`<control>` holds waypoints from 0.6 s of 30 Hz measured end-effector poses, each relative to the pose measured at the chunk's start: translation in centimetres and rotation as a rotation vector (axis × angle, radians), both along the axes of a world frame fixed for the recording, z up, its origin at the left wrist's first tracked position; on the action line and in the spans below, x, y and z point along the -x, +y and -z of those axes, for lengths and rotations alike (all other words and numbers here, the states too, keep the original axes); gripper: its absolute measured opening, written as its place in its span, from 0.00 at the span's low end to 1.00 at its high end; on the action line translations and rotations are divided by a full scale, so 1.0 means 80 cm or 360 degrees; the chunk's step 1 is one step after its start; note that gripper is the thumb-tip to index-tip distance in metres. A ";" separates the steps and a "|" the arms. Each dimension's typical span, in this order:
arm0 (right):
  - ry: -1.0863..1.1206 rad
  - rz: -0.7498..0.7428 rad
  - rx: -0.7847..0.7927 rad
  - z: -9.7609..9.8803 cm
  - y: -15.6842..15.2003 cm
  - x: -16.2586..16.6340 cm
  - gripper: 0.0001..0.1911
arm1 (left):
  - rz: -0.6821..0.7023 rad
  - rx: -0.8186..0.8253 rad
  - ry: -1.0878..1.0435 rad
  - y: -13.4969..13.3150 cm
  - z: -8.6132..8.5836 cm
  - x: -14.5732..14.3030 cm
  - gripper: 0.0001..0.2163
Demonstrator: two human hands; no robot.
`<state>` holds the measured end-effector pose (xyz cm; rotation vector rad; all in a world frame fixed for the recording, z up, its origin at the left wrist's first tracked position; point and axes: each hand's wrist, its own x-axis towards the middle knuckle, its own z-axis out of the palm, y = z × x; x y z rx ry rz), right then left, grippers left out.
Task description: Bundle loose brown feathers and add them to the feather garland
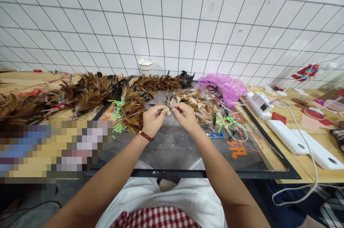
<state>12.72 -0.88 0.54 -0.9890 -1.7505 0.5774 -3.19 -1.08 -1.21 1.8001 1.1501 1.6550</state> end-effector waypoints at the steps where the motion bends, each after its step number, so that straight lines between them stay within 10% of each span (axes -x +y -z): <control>1: -0.0010 -0.0044 0.0013 0.001 0.000 0.000 0.10 | -0.0001 0.0012 0.0021 0.000 0.001 0.000 0.06; 18: 0.0010 -0.0100 0.0144 0.005 -0.002 0.004 0.09 | 0.0024 -0.0004 0.0075 -0.002 -0.001 -0.002 0.05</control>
